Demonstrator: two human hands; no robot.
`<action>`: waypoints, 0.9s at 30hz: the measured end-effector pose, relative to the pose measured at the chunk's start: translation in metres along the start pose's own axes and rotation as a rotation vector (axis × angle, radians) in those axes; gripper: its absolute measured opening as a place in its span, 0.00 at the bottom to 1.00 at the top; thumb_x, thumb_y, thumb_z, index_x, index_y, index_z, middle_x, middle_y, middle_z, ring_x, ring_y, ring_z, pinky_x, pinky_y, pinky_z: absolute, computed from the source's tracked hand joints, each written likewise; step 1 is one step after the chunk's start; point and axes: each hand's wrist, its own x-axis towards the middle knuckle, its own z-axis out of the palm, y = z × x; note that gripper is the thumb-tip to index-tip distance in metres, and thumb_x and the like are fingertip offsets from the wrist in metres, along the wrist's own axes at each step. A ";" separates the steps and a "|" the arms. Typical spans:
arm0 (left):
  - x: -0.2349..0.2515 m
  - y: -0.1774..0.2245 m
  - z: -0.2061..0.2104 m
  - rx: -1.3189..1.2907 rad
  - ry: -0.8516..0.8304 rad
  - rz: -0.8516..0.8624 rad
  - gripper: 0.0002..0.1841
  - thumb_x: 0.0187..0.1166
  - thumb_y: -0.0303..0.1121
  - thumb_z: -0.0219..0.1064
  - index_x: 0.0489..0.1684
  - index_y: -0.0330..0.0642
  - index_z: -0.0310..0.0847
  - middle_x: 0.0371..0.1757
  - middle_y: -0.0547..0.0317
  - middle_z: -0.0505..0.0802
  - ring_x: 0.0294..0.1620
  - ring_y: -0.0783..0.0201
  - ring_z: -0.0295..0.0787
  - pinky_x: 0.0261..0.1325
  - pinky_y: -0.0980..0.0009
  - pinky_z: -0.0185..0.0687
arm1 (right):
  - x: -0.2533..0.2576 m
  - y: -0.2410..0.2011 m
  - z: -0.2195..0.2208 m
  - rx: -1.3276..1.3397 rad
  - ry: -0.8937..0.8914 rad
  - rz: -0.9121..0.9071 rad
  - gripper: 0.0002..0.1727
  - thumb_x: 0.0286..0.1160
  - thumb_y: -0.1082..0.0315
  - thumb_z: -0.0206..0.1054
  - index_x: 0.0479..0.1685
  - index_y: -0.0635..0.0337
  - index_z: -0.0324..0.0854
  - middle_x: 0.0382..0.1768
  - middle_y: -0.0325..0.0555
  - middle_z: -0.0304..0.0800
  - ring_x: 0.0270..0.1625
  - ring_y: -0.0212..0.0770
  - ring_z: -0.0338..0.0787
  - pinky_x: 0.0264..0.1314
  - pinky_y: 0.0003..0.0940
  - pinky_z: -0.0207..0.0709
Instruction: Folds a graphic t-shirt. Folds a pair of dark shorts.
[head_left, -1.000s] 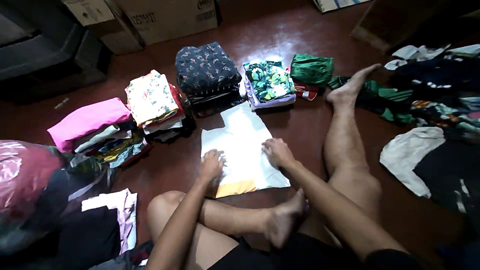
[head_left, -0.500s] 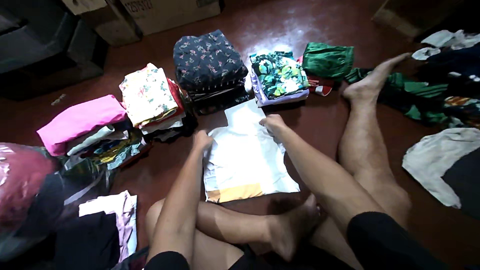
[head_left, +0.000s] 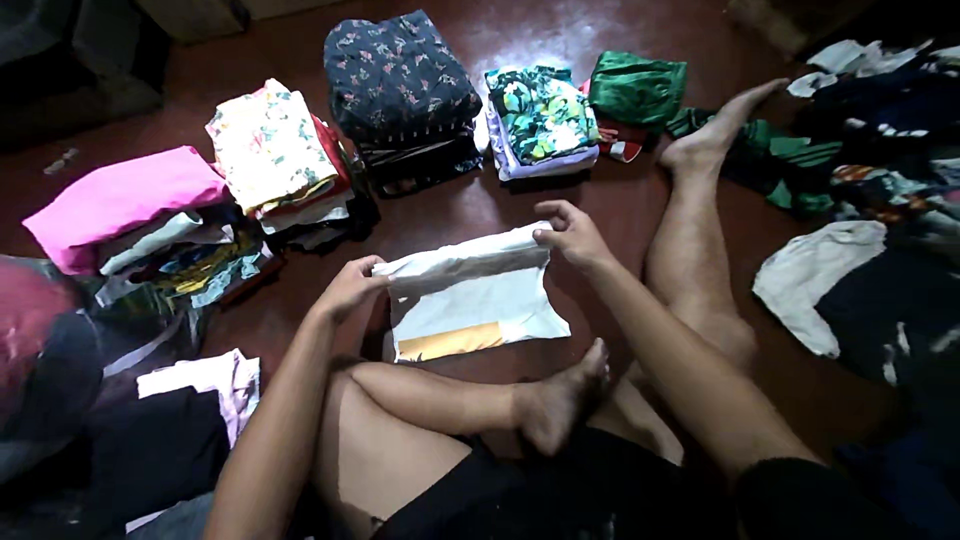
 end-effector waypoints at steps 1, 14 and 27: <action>-0.010 -0.004 0.003 0.015 -0.028 -0.008 0.07 0.81 0.33 0.70 0.46 0.40 0.85 0.36 0.56 0.90 0.34 0.66 0.84 0.41 0.63 0.82 | -0.014 0.004 0.000 -0.028 -0.005 0.000 0.21 0.71 0.76 0.74 0.66 0.61 0.82 0.42 0.50 0.91 0.37 0.39 0.89 0.46 0.41 0.87; -0.027 -0.054 0.055 0.601 -0.241 -0.116 0.13 0.75 0.41 0.74 0.45 0.41 0.92 0.50 0.46 0.92 0.57 0.47 0.89 0.65 0.40 0.80 | -0.091 0.072 0.018 -0.409 -0.101 0.264 0.10 0.78 0.58 0.72 0.44 0.53 0.93 0.40 0.46 0.95 0.45 0.45 0.92 0.56 0.57 0.84; -0.029 -0.040 0.064 0.713 -0.088 -0.140 0.18 0.83 0.49 0.62 0.55 0.47 0.88 0.57 0.48 0.90 0.62 0.46 0.87 0.65 0.37 0.80 | -0.103 0.073 0.026 -0.737 0.030 0.150 0.18 0.78 0.51 0.69 0.54 0.54 0.88 0.50 0.53 0.89 0.53 0.55 0.89 0.56 0.62 0.82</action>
